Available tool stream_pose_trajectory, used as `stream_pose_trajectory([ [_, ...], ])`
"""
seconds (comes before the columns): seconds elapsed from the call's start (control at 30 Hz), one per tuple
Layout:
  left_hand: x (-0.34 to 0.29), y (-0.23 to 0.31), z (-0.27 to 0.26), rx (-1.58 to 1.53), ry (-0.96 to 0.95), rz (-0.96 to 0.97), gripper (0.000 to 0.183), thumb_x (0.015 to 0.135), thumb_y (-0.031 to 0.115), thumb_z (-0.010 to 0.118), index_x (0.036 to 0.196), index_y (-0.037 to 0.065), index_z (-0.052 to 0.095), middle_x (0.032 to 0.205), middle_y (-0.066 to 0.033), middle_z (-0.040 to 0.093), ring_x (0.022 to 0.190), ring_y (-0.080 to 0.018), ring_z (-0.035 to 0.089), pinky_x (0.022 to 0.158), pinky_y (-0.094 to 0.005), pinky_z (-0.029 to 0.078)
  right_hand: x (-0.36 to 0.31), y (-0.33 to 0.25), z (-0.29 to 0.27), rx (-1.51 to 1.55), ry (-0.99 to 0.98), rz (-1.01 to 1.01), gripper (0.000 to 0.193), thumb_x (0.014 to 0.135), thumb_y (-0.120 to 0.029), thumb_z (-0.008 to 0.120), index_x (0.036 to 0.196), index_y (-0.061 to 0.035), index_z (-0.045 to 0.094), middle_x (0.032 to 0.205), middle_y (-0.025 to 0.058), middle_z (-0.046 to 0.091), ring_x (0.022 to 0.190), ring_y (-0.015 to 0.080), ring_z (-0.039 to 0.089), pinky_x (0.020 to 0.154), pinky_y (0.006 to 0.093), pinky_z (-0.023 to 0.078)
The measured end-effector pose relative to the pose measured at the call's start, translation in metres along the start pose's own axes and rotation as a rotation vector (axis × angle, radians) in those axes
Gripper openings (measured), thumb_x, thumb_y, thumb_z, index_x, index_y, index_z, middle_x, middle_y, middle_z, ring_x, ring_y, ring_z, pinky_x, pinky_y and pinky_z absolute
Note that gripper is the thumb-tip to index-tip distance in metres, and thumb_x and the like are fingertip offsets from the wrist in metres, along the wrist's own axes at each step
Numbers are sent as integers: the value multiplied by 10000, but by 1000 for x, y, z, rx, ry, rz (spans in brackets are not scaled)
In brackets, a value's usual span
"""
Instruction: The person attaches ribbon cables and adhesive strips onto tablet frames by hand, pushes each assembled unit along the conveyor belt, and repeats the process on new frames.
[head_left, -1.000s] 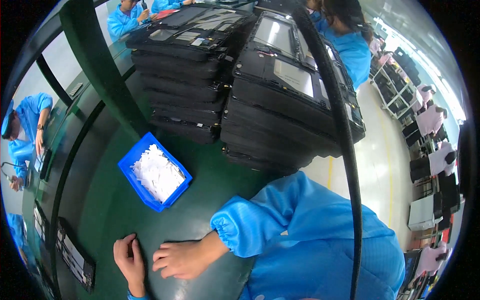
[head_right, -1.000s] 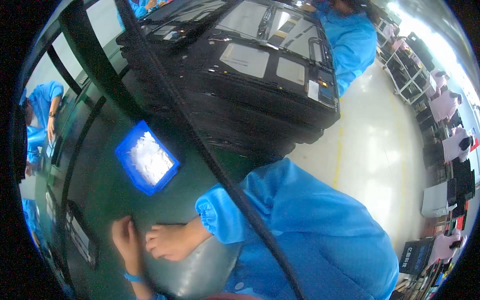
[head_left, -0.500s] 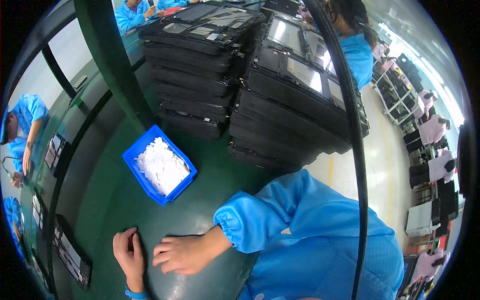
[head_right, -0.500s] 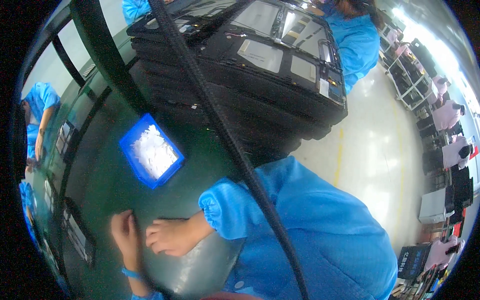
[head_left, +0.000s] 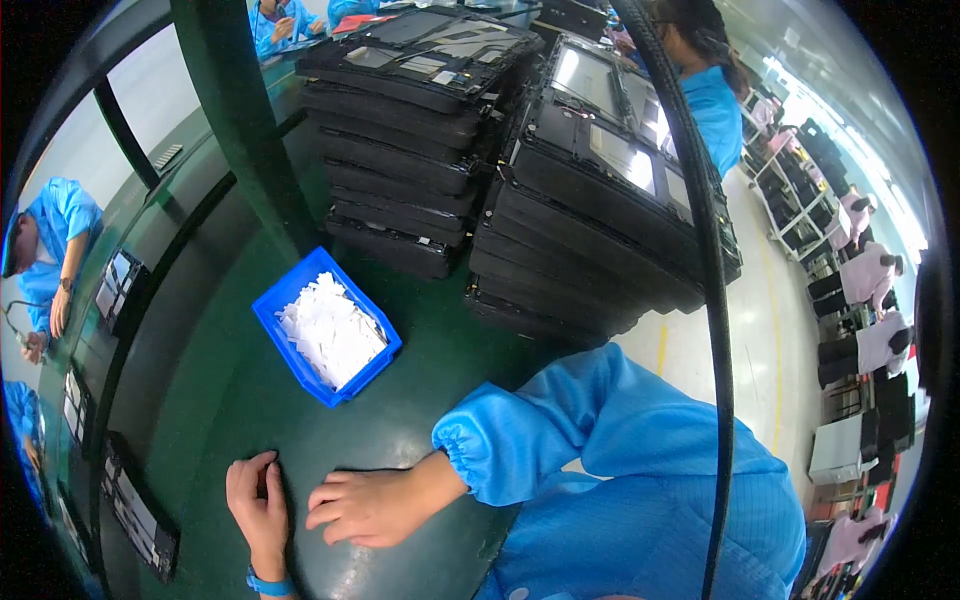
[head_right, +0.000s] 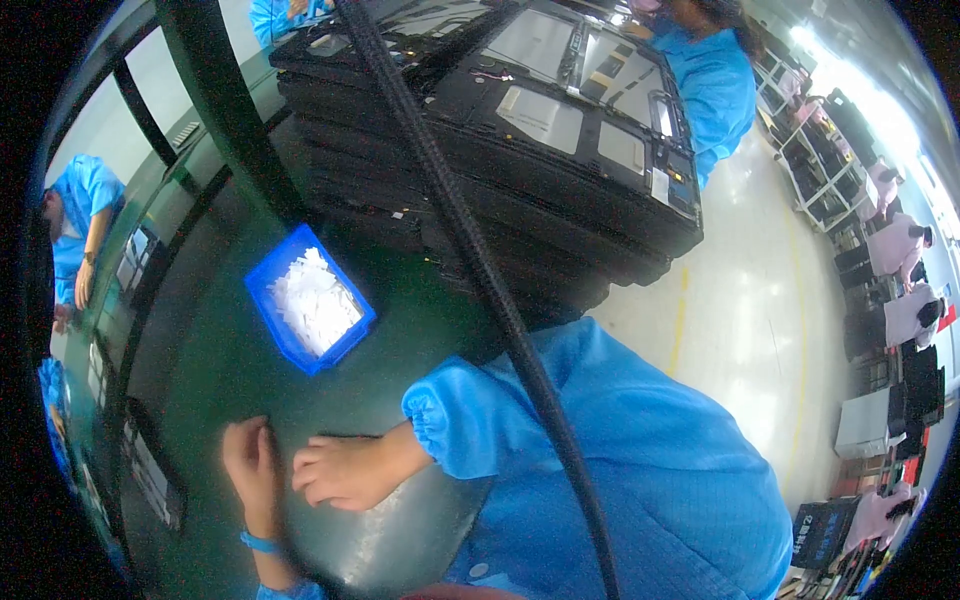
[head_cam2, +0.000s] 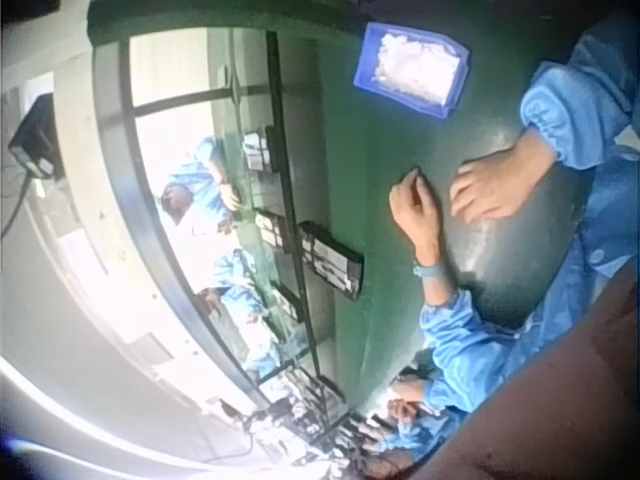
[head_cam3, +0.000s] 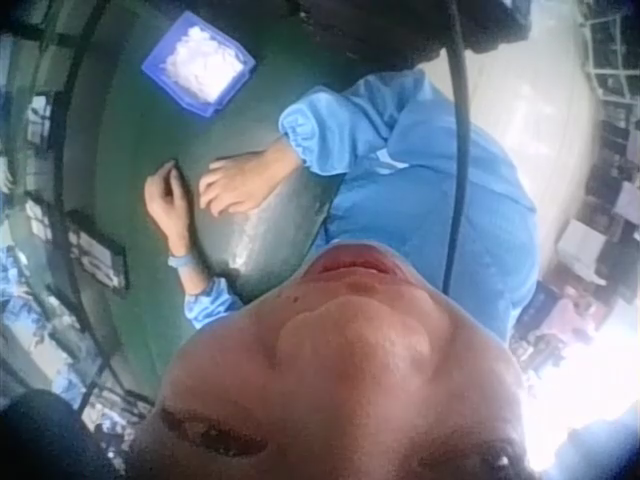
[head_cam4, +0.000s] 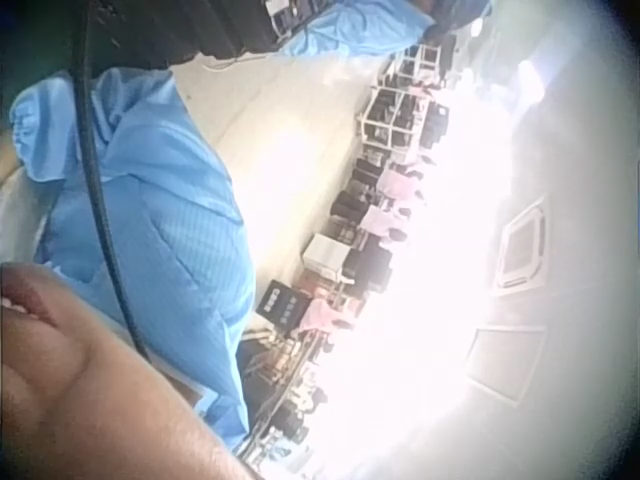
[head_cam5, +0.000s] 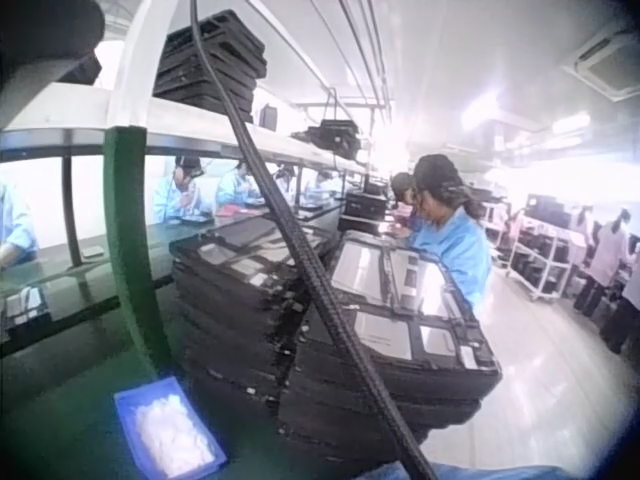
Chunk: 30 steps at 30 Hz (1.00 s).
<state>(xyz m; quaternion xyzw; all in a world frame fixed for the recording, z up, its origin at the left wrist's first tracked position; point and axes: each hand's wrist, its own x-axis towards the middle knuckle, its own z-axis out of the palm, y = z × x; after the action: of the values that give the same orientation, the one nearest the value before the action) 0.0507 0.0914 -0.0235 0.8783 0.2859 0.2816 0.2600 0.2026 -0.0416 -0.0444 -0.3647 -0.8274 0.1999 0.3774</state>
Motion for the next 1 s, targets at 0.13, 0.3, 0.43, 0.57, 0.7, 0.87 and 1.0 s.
stream_pose_trajectory([
  [0.13, 2, 1, -2, 8, -2, 4, 113, 833, -19, 601, 927, -5, 661, 790, -129, 580, 746, -284, 548, 668, -368, 439, 1, 1, -1, 4, -16, 6, 248, 719, -124, 696, 962, -93, 654, 1227, 87, 550, 1169, 268, 456, 933, 412, 383],
  [0.3, 4, 4, -2, 53, 7, 62, 98, 831, -17, 608, 913, -4, 660, 791, -129, 581, 750, -286, 552, 674, -367, 439, 0, 1, -3, -3, -22, 5, 254, 720, -123, 696, 969, -94, 653, 1228, 88, 549, 1176, 270, 454, 939, 412, 383],
  [0.43, 3, 1, -1, 38, 13, 63, 96, 829, -18, 611, 910, -3, 659, 790, -129, 580, 749, -285, 552, 677, -367, 439, 0, 1, -2, 0, -12, 0, 260, 719, -119, 695, 975, -95, 653, 1228, 89, 548, 1179, 274, 454, 944, 413, 384],
  [0.57, 2, 3, -2, 49, 9, 59, 96, 826, -18, 612, 909, -1, 658, 778, -132, 566, 747, -286, 549, 680, -366, 438, -1, 1, -1, 6, -19, 4, 256, 724, -121, 691, 975, -91, 652, 1230, 92, 546, 1185, 275, 450, 948, 414, 383],
  [0.7, 3, 5, -2, 46, -8, 29, 94, 824, -12, 615, 907, -3, 658, 767, -135, 553, 741, -288, 542, 676, -368, 435, -1, 1, -3, -4, -29, 3, 251, 734, -125, 682, 979, -87, 650, 1238, 97, 543, 1197, 277, 443, 954, 413, 380],
  [0.87, 5, 1, 2, 54, 19, 87, 92, 825, -9, 617, 907, -4, 657, 764, -134, 550, 730, -284, 541, 667, -370, 431, -1, 0, -6, -10, -39, 17, 247, 740, -122, 678, 983, -85, 650, 1242, 101, 543, 1204, 280, 439, 956, 416, 377],
  [1.0, 3, 7, -4, 56, 9, 37, 89, 824, -5, 624, 905, 1, 660, 751, -133, 549, 710, -283, 545, 647, -370, 434, 1, 1, -5, 11, -50, 12, 252, 744, -122, 676, 992, -86, 648, 1247, 101, 543, 1208, 278, 440, 948, 425, 378],
])
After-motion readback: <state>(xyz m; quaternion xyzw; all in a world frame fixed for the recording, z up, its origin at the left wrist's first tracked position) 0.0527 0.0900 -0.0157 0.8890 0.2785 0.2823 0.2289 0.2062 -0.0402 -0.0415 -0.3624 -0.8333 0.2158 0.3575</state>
